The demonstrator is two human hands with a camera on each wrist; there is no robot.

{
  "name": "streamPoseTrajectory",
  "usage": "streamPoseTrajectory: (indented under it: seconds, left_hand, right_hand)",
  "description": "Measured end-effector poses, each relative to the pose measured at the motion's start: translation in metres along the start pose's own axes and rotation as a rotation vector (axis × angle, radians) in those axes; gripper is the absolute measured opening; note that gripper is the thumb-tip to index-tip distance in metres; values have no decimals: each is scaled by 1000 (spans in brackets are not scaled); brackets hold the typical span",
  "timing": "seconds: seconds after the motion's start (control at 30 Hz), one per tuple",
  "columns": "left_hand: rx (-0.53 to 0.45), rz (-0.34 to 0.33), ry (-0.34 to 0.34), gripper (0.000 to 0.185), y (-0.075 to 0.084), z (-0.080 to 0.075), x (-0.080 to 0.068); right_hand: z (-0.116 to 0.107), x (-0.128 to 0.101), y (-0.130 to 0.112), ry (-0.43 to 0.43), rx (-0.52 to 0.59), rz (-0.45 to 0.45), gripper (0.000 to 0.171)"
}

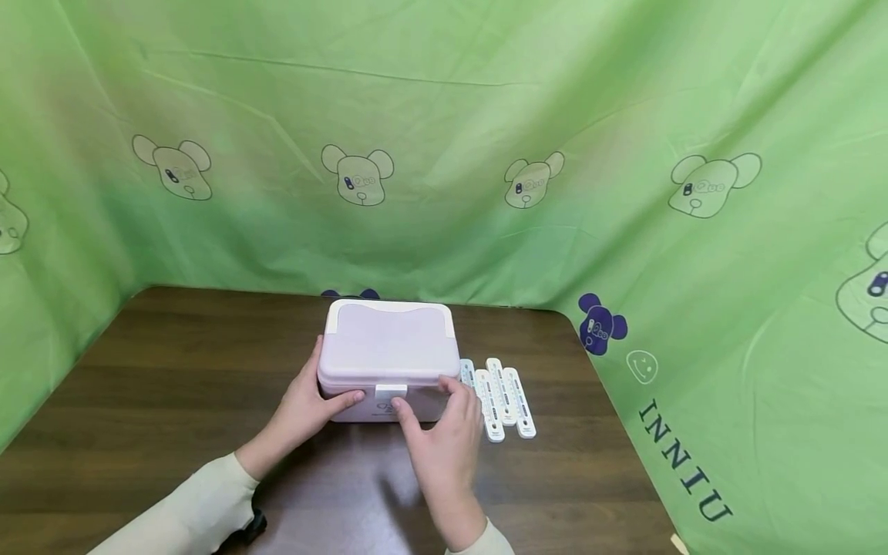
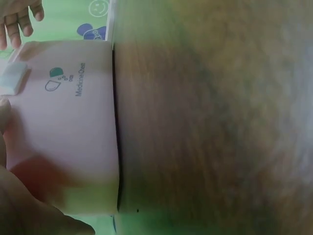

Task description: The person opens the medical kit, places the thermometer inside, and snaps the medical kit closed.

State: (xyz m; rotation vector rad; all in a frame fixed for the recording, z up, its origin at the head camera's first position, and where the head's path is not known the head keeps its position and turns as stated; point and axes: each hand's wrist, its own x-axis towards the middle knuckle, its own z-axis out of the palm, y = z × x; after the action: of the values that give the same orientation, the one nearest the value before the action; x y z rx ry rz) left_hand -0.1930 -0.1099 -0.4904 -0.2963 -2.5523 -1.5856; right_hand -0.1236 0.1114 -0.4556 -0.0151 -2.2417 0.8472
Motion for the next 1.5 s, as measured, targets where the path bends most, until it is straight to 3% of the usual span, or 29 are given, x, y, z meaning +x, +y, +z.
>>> streamPoseTrajectory:
  seconds: [0.4, 0.63, 1.1, 1.5]
  left_hand:
    - [-34, -3, 79, 114, 5, 6, -5]
    - [-29, -17, 109, 111, 14, 13, -7]
    - [-5, -45, 179, 115, 23, 26, -6]
    - [29, -80, 166, 115, 26, 23, -7]
  right_hand:
    - [19, -10, -14, -35, -38, 17, 58]
    - [25, -7, -17, -23, -89, 58, 63]
    - [49, 7, -5, 129, -135, 85, 56]
    - [35, 26, -13, -55, -208, 143, 52]
